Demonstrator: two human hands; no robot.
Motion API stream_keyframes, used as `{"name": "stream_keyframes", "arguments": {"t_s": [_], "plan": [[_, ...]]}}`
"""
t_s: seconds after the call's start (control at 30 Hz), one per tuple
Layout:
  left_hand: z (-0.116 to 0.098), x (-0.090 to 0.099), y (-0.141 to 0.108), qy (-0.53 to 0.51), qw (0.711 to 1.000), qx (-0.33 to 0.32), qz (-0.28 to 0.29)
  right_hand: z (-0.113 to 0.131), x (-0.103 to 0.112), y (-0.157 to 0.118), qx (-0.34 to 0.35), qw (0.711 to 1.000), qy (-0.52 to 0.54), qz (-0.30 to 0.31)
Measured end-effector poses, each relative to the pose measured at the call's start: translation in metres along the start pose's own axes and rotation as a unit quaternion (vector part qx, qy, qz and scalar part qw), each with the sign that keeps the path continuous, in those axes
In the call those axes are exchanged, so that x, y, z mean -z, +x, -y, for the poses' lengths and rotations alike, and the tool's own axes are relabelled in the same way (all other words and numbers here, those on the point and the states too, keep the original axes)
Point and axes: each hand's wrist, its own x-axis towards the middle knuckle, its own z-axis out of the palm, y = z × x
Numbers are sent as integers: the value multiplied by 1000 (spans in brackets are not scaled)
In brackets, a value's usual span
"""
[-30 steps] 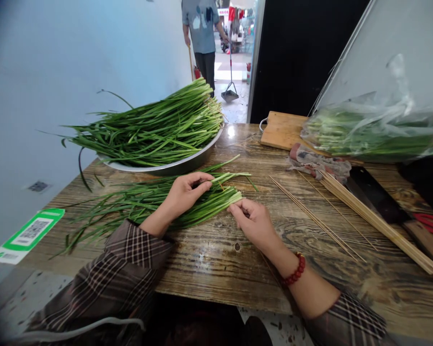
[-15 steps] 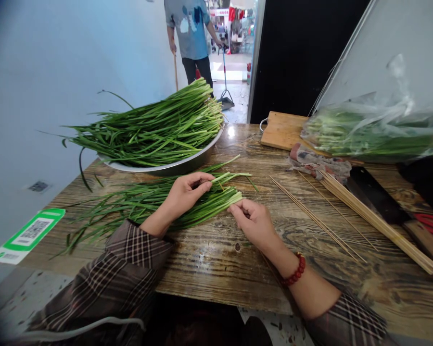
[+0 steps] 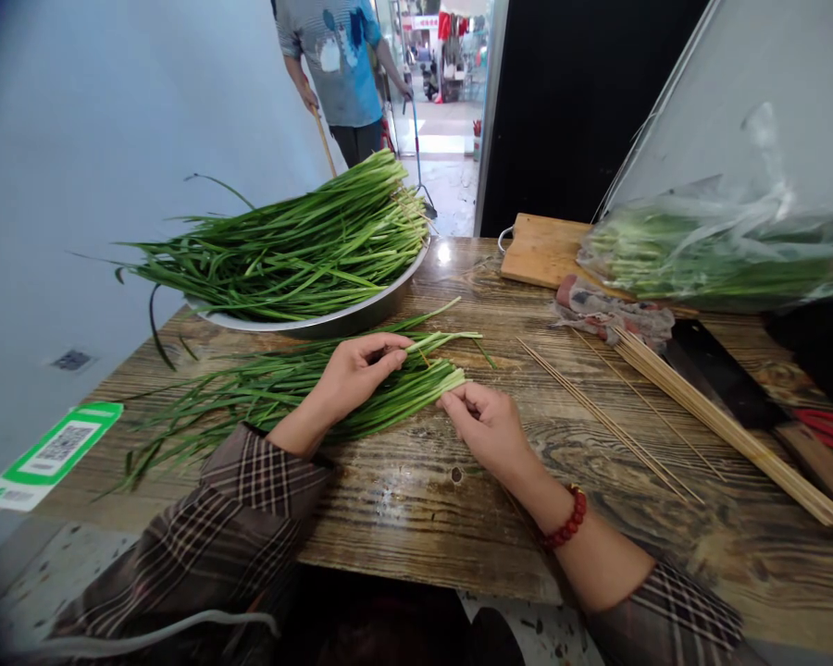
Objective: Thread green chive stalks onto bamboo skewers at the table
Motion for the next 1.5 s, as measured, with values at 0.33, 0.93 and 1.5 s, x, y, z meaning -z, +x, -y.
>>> {"name": "stream_keyframes", "arguments": {"t_s": [0.33, 0.93, 1.5], "plan": [[2, -2, 0, 0, 1000, -21, -12, -8, -2, 0, -6, 1000, 17, 0], [-1, -2, -1, -50, 999, 20, -1, -5, -1, 0, 10, 1000, -5, -9], [-1, -6, -3, -43, 999, 16, 13, -6, -3, -1, 25, 999, -30, -33]]}}
